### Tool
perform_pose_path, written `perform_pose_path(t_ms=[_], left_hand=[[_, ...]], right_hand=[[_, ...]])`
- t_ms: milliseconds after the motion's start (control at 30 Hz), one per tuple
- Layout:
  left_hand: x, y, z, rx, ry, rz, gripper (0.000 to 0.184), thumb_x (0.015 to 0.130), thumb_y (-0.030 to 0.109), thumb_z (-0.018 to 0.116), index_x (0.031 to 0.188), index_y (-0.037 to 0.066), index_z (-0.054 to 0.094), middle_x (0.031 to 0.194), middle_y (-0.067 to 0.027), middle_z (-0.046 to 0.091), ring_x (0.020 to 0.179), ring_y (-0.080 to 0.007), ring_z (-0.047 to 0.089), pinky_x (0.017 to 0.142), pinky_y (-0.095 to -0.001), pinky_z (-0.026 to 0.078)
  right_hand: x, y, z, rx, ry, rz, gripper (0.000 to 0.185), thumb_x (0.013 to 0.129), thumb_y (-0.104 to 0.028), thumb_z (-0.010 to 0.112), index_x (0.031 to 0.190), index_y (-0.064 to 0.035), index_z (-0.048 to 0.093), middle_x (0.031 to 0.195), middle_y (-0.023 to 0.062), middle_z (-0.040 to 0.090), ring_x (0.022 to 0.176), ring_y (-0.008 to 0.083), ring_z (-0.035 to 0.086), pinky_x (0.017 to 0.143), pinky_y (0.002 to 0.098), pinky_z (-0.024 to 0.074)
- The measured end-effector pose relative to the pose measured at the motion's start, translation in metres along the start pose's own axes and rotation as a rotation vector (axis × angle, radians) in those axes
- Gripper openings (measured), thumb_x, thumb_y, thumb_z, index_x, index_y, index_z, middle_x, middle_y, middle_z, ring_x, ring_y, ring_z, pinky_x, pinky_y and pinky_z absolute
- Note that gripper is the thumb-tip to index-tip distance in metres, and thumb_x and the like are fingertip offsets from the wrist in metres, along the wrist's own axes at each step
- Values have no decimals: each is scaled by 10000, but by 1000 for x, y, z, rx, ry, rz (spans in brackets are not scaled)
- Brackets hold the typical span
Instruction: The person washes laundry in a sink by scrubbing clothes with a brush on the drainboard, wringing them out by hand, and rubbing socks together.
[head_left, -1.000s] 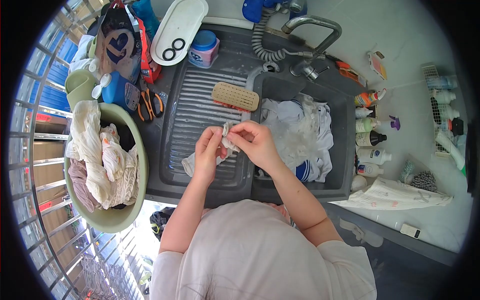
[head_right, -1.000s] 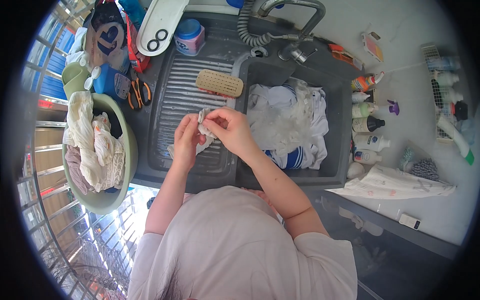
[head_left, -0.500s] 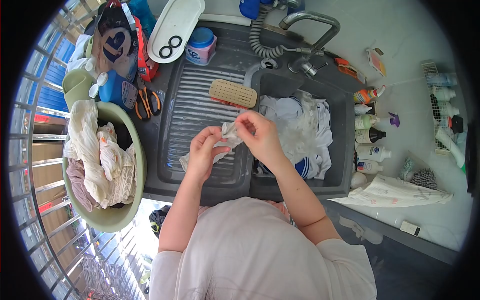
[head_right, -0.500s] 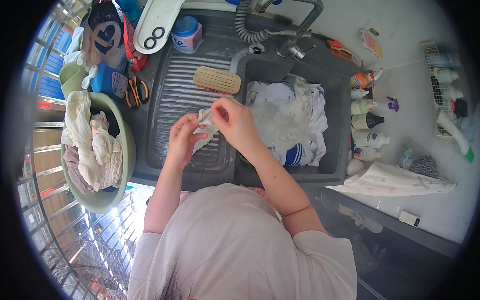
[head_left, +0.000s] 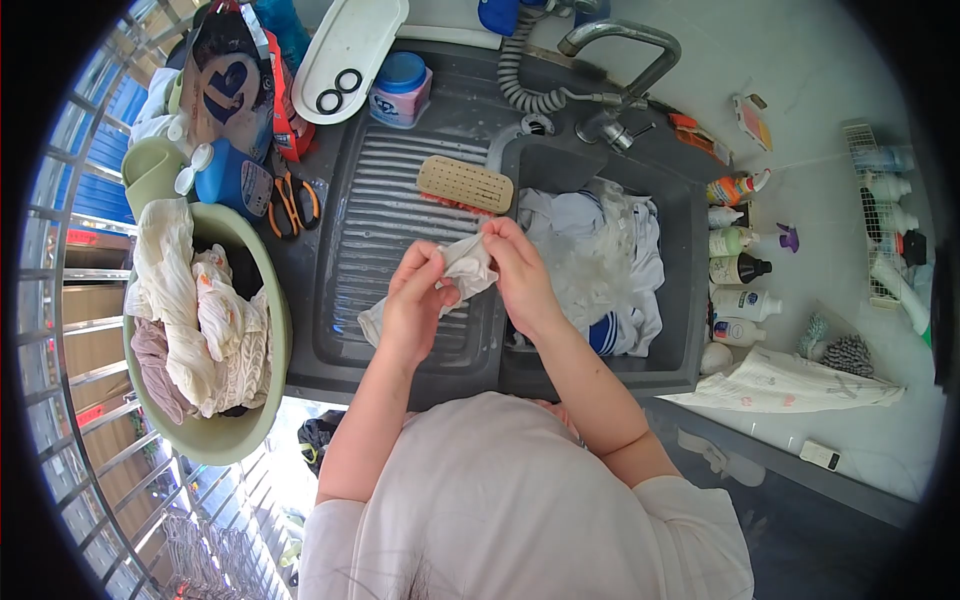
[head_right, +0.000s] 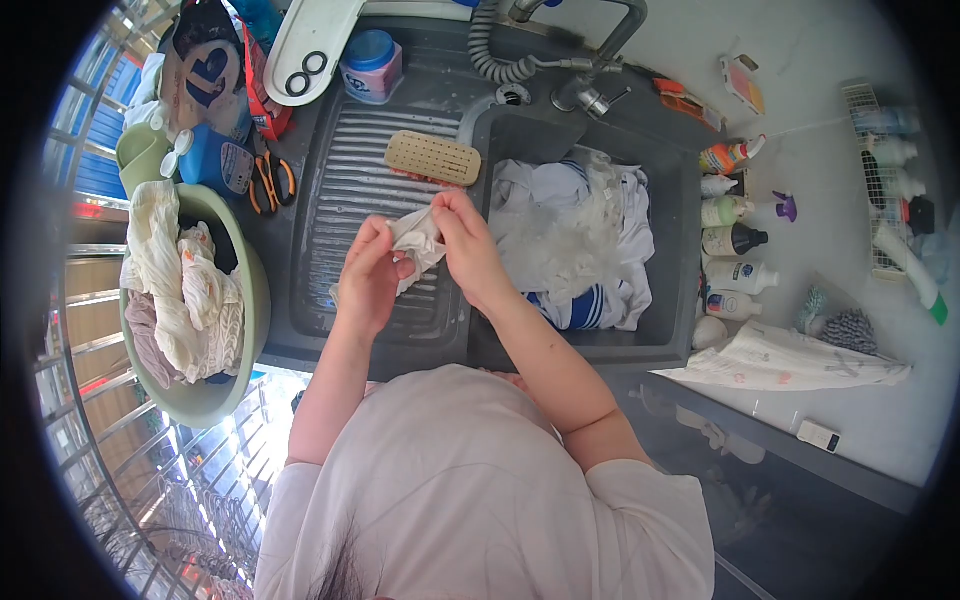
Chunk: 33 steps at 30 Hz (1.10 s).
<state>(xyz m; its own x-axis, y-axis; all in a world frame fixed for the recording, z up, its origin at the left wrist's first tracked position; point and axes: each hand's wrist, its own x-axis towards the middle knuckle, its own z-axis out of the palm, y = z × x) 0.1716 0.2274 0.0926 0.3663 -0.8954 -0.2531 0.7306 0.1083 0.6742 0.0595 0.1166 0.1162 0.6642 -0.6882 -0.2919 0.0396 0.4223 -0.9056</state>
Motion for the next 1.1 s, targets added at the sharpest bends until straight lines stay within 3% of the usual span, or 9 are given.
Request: perform_pose_path(t_ms=[67,133,200,333,500,733,867,1033,1100], left_hand=[[-3,6,10,-288,2,53,102,1008,227,583,971,135,557,954,18,617,823,-65,533,685,-228,411],[-4,5,6,-271,-13,78,106,1009,229,586,965,136,560,952,16,622,827,-64,532,696,-232,408],[-5,5,5,-253,-28,105,110,1009,231,589,959,136,562,950,15,627,830,-62,531,707,-236,405],[-8,5,11,-23,76,214,97,1007,227,597,981,136,575,970,14,638,852,-74,547,739,-245,430],[-7,6,10,-127,131,192,101,1009,229,597,1000,129,585,992,9,655,889,-83,576,779,-255,452],[-6,9,10,-220,32,108,161,1028,281,558,1043,121,559,1067,-20,654,1021,-135,606,928,-324,461],[-8,12,16,-168,-10,132,158,1038,265,539,1075,111,539,1096,-34,645,1069,-155,611,980,-344,462],[-9,10,21,137,37,125,248,1056,345,488,1071,103,543,1042,-10,619,962,-108,585,857,-303,465],[-5,9,24,292,143,-10,396,1045,471,464,1037,92,582,968,-6,609,874,-92,565,733,-293,437]], right_hand=[[-1,-8,8,146,12,65,166,1044,-201,493,1063,-46,549,961,-8,548,910,65,497,808,249,420],[1,-9,9,292,25,128,182,1049,-224,493,1072,-51,546,977,-7,542,926,67,484,827,251,408],[5,-3,6,-239,-23,-172,232,1039,-275,534,1069,-46,558,920,-11,566,858,83,515,761,260,428],[-1,-16,6,-488,-99,-127,224,1000,-260,612,1053,-46,572,849,-16,589,776,71,529,680,253,434],[0,-17,2,-409,-230,-88,175,932,-146,703,1012,-33,596,814,-25,597,726,39,521,648,214,425],[-5,-26,6,-129,-140,-198,96,958,-116,660,1020,-57,617,919,-45,599,845,44,538,736,210,427],[-12,-36,5,118,-151,-12,89,967,-126,653,1024,-77,605,979,-47,605,908,46,544,799,228,436],[-9,-34,10,226,-104,76,99,971,-132,650,1019,-74,586,948,-49,604,892,45,561,791,258,468],[-4,-18,18,-166,-74,-181,85,948,-96,650,979,-56,582,890,8,624,829,126,619,737,301,494]])
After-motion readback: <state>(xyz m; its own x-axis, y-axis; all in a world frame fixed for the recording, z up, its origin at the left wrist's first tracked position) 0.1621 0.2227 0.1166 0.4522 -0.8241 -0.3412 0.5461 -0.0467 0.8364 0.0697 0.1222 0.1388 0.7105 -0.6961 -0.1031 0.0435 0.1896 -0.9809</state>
